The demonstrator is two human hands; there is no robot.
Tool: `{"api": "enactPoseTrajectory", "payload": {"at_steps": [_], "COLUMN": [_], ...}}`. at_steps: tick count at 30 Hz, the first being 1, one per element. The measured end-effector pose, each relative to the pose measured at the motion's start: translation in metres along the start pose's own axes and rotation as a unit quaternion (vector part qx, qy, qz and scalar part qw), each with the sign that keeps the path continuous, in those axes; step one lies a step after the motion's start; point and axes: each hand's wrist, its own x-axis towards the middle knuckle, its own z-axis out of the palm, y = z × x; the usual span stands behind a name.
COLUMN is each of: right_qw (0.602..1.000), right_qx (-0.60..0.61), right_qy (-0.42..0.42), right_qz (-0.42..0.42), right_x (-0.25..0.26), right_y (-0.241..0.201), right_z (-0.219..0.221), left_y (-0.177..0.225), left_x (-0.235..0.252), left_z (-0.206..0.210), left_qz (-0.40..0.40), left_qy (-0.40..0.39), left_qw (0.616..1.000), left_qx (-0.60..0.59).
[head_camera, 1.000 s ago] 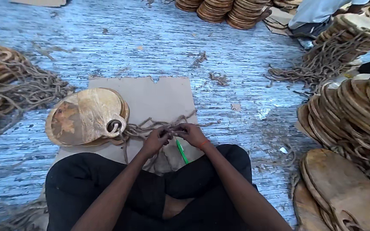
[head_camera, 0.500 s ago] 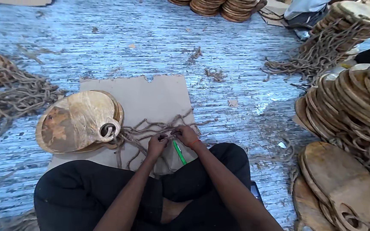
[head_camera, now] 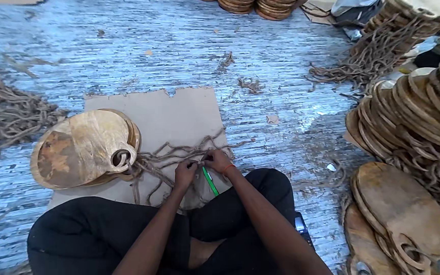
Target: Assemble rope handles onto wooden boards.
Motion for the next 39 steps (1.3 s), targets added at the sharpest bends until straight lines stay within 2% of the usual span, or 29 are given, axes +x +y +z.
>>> {"api": "enactPoseTrajectory", "payload": {"at_steps": [4,7,9,13,15,19,24,29,35,39], "right_qw": [0.999,0.991,0.981,0.964,0.964,0.957,0.975,0.987,0.982,0.987], "right_qx": [0.014,0.031,0.097,0.207,0.218,0.227,0.140,0.041,-0.066,-0.080], "right_qy": [-0.029,-0.097,-0.115,-0.089,-0.060,-0.044,-0.021,-0.046,-0.129,-0.080], "right_qz": [0.020,0.085,0.126,0.143,0.136,0.176,0.173,0.148,0.126,0.117], "right_x": [0.003,0.007,0.008,0.005,0.006,0.007,0.015,0.019,0.019,0.018], "right_y": [0.006,-0.002,-0.006,0.003,0.009,-0.007,-0.006,-0.009,-0.012,-0.020], "right_z": [0.001,-0.007,-0.009,-0.003,0.002,-0.003,-0.002,-0.009,-0.017,-0.013], "left_y": [0.002,0.005,0.007,0.008,0.009,0.009,0.013,0.011,0.006,0.009], "left_x": [0.000,0.001,0.001,0.001,0.002,0.002,0.003,0.007,0.008,0.005], "left_z": [-0.001,-0.001,-0.002,-0.003,-0.003,-0.002,0.002,0.002,-0.004,0.002], "left_qz": [0.003,0.001,0.004,0.000,-0.002,0.007,-0.004,0.011,0.016,0.031], "left_qy": [-0.020,-0.037,-0.042,-0.042,-0.037,-0.026,-0.006,-0.006,-0.075,-0.019], "left_qw": [1.000,0.999,0.998,0.998,0.999,0.998,0.998,0.997,0.991,0.993], "left_qx": [0.023,0.033,0.039,0.042,0.037,0.048,0.068,0.076,0.108,0.109]}}
